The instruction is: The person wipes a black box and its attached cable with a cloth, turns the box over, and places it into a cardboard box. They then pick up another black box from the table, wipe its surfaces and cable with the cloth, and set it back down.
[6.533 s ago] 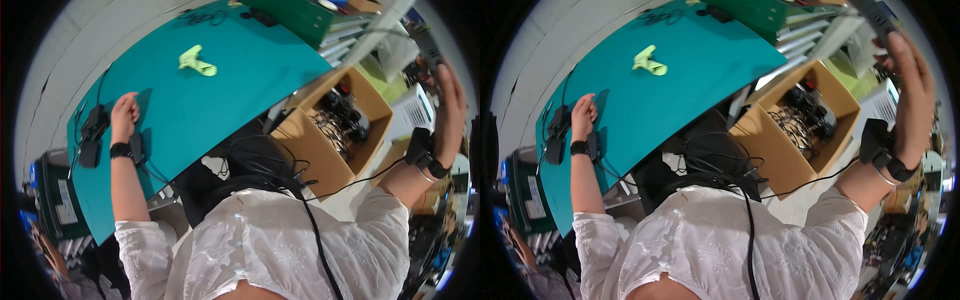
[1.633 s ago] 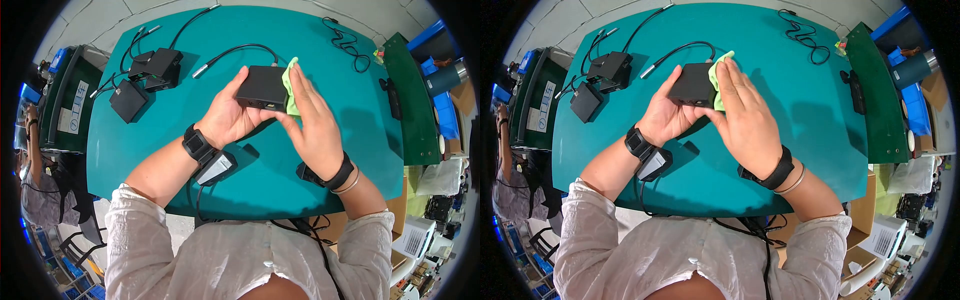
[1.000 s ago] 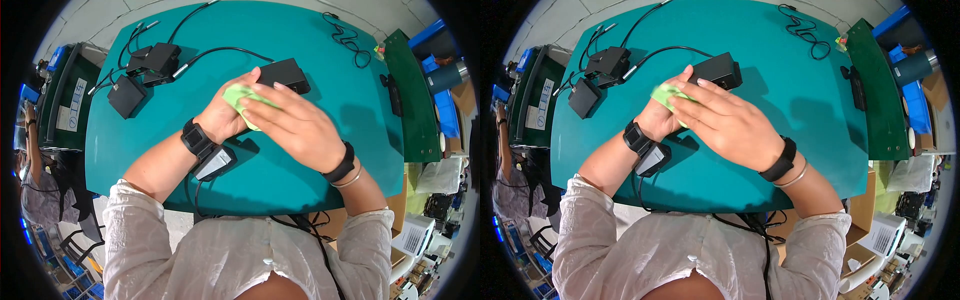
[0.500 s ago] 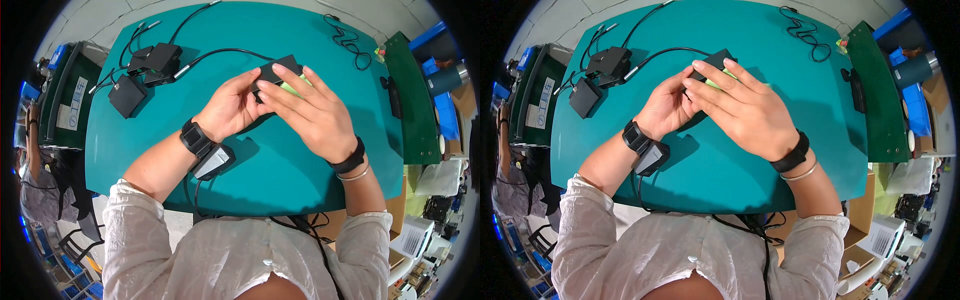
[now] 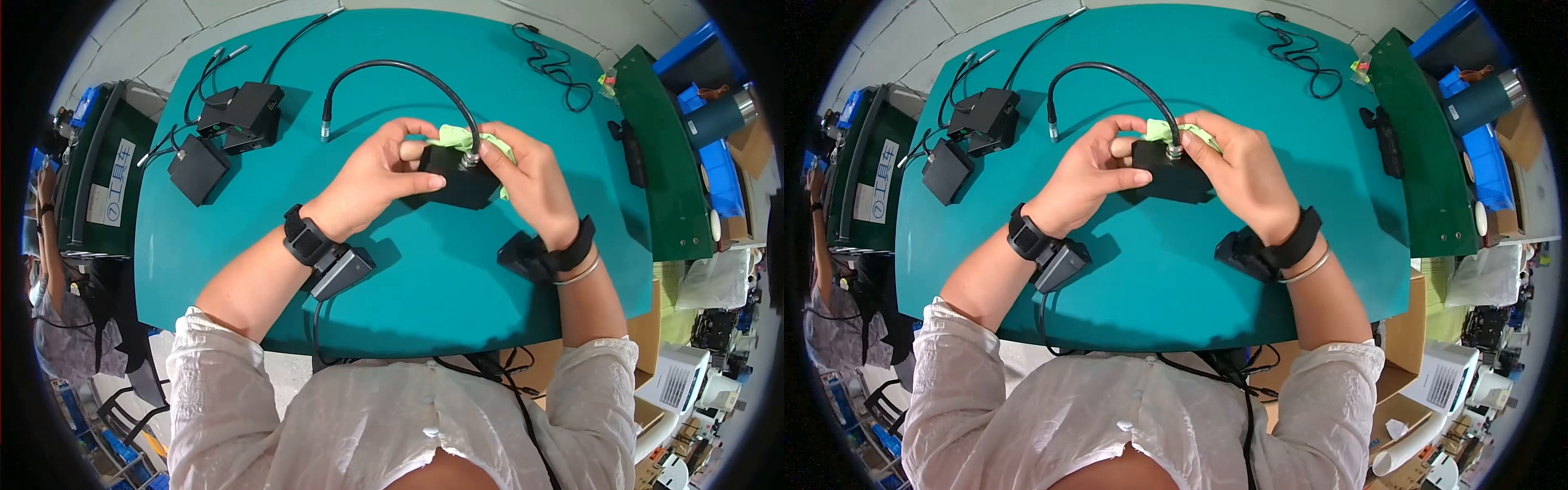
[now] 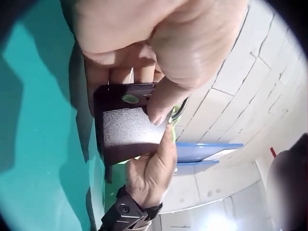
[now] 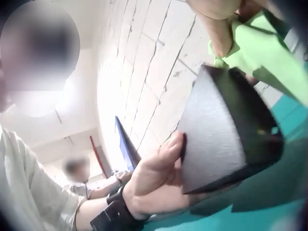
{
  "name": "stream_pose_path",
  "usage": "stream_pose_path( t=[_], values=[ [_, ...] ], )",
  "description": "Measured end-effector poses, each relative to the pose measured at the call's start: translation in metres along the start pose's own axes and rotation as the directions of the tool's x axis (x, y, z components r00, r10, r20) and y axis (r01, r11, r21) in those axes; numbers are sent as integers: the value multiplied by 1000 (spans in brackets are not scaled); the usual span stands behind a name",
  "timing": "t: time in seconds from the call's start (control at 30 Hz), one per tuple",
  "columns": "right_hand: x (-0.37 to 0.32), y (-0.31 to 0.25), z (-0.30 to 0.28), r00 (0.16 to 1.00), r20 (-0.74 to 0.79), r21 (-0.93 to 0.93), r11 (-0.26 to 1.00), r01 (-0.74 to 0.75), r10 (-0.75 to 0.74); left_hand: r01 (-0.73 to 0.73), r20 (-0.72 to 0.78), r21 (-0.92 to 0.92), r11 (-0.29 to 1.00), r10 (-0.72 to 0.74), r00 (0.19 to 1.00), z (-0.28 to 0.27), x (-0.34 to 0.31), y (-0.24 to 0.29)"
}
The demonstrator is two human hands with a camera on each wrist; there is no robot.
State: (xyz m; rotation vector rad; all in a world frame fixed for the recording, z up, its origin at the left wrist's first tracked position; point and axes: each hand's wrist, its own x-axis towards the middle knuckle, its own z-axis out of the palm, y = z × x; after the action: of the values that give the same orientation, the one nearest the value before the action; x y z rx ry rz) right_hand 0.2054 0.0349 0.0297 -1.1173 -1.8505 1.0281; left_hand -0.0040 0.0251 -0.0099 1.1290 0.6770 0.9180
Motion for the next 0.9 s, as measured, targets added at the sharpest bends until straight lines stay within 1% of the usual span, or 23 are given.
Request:
stream_pose_path(
  t=[0.03, 0.07, 0.1, 0.13, 0.17, 0.2, 0.33, 0.4, 0.43, 0.47, 0.53, 0.57, 0.6, 0.63, 0.67, 0.7, 0.73, 0.77, 0.8, 0.83, 0.87, 0.9],
  values=[
    [1, -4, -5, 1000, 2, 2, 1000, -2, 2, -47, -43, 8, 999, 48, 998, -2, 2, -1],
    [2, -6, -13, 998, 53, -87, 996, -27, 32, -97, -86, 18, 995, 98, 991, -3, 3, -2],
    [4, -6, -20, 993, 101, -178, 983, -46, 64, -106, -111, 8, 994, 106, 988, -1, 2, 0],
    [8, -1, -22, 993, 103, -177, 983, -44, 63, -108, -113, 9, 994, 108, 988, -1, 3, 1],
    [12, 8, -23, 965, 77, -278, 924, 262, -251, -97, -157, -23, 995, 92, 983, 1, 3, 1],
    [14, 10, -22, 838, 84, -378, 761, 527, -539, -87, -199, -57, 995, 74, 977, 1, 3, 1],
    [4, -8, -15, 837, 41, -373, 768, 520, -546, -115, -213, -41, 993, 104, 972, 1, 4, 3],
    [3, -17, -3, 822, -7, -612, 653, 447, -570, -73, -188, 150, 986, 101, 977, 7, 3, 6],
    [3, -12, 1, 806, 107, -666, 560, 493, -583, -63, -177, 311, 948, 123, 976, 7, 3, 2],
    [4, -7, 9, 747, 150, -643, 510, 571, -647, -27, -166, 341, 940, 88, 982, 9, 1, 2],
    [2, -9, 8, 767, 209, -610, 532, 587, -607, -37, -153, 237, 971, 75, 985, 10, 0, 1],
    [1, -9, 4, 767, 207, -609, 534, 587, -607, -35, -153, 239, 971, 73, 985, 9, 0, -2],
    [1, -8, -4, 812, 118, -457, 695, 555, -571, -77, -181, 225, 971, 119, 976, 9, 0, -4],
    [0, -7, -10, 856, 41, -277, 818, 505, -515, -120, -207, 211, 970, 165, 964, 9, 1, -4],
    [0, -10, -14, 857, 40, -279, 818, 503, -513, -120, -206, 210, 970, 164, 965, 8, 1, -2],
    [1, -13, -17, 926, -171, -238, 926, 293, -337, -102, -241, 111, 989, 126, 962, 9, 0, 4],
    [2, -15, -20, 922, -363, -150, 985, 82, -132, -89, -272, 12, 996, 89, 958, 8, 0, 9],
    [5, -5, -26, 923, -359, -153, 984, 87, -138, -116, -257, -50, 992, 100, 961, 8, -1, 12],
    [9, 14, -33, 908, -268, -521, 842, 144, -322, -124, -261, -49, 991, 107, 959, 6, -1, 12],
    [12, 23, -35, 882, -116, -803, 565, 188, -457, -100, -276, -32, 994, 88, 957, 4, 0, 10],
    [14, 28, -32, 880, -112, -803, 563, 193, -462, -73, -289, -15, 997, 66, 955, 2, 1, 10],
    [15, 28, -26, 874, -102, -697, 660, 279, -476, -76, -291, -13, 997, 69, 954, 2, 1, 11]
  ],
)
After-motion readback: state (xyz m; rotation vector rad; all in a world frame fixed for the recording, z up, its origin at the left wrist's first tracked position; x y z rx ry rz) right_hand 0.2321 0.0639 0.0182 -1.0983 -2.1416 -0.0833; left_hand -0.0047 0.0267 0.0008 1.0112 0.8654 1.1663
